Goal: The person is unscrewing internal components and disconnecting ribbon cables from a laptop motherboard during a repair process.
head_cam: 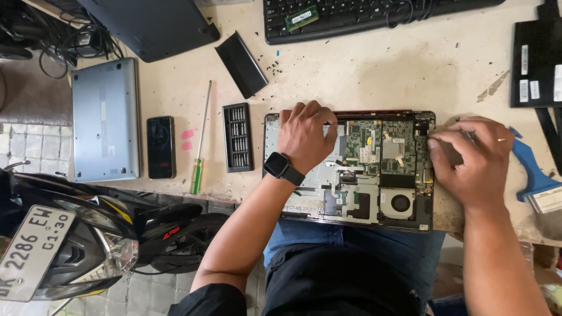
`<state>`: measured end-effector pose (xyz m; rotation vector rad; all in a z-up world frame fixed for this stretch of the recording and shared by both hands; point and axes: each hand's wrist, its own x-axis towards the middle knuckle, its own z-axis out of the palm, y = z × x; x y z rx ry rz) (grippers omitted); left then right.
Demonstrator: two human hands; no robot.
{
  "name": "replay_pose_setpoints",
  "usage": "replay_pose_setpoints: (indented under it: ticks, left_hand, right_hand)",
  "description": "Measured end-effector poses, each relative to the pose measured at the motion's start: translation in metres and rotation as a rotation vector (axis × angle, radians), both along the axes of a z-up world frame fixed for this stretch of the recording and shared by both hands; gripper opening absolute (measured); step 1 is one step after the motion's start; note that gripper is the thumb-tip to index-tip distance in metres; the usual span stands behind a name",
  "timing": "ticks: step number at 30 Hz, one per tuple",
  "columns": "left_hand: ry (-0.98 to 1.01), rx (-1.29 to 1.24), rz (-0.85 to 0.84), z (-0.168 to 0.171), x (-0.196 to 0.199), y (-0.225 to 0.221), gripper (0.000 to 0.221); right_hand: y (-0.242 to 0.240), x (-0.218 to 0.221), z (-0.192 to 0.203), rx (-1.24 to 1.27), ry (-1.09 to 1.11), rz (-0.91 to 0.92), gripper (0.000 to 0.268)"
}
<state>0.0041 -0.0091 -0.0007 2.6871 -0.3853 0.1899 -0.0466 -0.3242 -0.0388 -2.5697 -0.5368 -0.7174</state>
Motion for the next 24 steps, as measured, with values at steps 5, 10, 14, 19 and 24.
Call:
replay_pose_setpoints:
  ticks: [5, 10, 14, 19, 24]
  left_hand:
    - [0.005, 0.052, -0.053, -0.004, 0.002, 0.003, 0.014]
    - [0.030, 0.012, -0.102, -0.004, 0.002, 0.004, 0.007]
    - [-0.026, -0.002, -0.086, -0.008, 0.000, 0.003, 0.007]
    - [-0.122, -0.033, -0.069, -0.007, 0.001, 0.008, 0.007]
    - [-0.067, 0.008, -0.075, -0.007, 0.003, 0.008, 0.006]
  right_hand:
    - [-0.001, 0.000, -0.003, -0.007, -0.001, -0.011, 0.010]
    - [-0.002, 0.000, -0.005, -0.018, 0.012, -0.011, 0.009]
    - [0.000, 0.001, -0.002, -0.005, -0.007, 0.002, 0.005]
    - [-0.003, 0.000, -0.006, -0.023, 0.026, -0.016, 0.007]
    - [0.004, -0.001, 0.005, 0.000, 0.013, -0.010, 0.003]
